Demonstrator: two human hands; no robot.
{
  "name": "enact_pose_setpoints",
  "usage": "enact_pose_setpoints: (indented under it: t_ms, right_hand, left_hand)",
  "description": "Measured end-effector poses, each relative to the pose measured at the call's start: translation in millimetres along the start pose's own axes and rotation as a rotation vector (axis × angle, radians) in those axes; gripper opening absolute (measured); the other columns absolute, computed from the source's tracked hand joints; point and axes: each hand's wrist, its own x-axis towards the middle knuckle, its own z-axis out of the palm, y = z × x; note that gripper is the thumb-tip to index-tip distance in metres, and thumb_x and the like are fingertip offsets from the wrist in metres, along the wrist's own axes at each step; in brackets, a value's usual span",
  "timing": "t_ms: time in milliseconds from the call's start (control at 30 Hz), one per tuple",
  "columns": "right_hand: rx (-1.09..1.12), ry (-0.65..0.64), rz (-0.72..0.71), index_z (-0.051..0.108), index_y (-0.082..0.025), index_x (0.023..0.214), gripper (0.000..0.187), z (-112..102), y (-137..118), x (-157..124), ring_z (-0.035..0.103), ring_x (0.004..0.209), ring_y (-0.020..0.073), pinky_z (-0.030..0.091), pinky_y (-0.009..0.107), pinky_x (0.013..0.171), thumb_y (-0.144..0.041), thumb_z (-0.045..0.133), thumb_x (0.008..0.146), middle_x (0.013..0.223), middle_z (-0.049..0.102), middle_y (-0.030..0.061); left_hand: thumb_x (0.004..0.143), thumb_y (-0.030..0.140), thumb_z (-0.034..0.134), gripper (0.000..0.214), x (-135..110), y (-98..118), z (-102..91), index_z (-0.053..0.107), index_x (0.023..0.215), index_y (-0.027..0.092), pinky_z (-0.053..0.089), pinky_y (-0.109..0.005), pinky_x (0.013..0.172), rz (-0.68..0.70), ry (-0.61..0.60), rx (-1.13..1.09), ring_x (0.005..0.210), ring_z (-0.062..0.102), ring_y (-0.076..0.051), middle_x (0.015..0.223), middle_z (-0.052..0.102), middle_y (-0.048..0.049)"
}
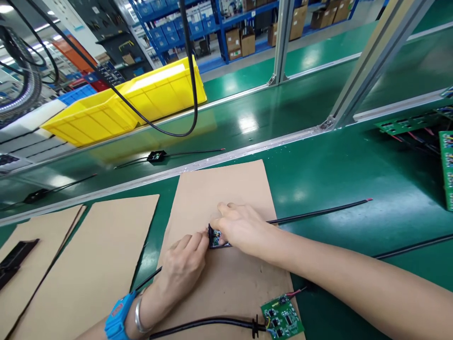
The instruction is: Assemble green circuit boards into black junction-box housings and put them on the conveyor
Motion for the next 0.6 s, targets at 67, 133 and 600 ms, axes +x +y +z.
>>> enact_pose_setpoints:
  t_ms: [67,133,600]
  right_hand:
    - [-0.036,0.034,-0.018,0.066,-0.021,0.082,0.004,1,0,0,0.05,0.081,0.0202,0.028,0.028,0.058,-0.019,0.067,0.085,0.085,0.055,0.0051]
    - [-0.065,0.06,-0.044,0.066,-0.021,0.082,0.003,2,1,1,0.049,0.091,0.0238,0.032,0.031,0.067,-0.022,0.068,0.085,0.086,0.056,0.0062]
    - [0.034,-0.173,0.063,0.064,-0.016,0.088,0.037,-5,-11,49,0.064,0.083,0.0281,0.043,0.032,0.065,-0.042,0.081,0.068,0.084,0.069,0.0092]
  left_hand:
    - [0.081,-0.003,0.044,0.025,-1,3,-3.9,0.059,0.094,0.013,0.045,-0.032,0.056,0.025,-0.08,0.07,0.064,0.053,-0.02,0.077,0.058,-0.0048]
    - [0.082,-0.002,0.044,0.029,-3,1,-5.5,0.059,0.103,0.011,0.048,-0.032,0.06,0.035,-0.134,0.079,0.068,0.055,-0.02,0.081,0.06,-0.0055]
    - [0.093,0.002,0.037,0.03,-9,-24,20.3,0.063,0.087,0.017,0.045,-0.029,0.064,-0.021,-0.002,-0.417,0.069,0.05,-0.017,0.078,0.06,-0.0041]
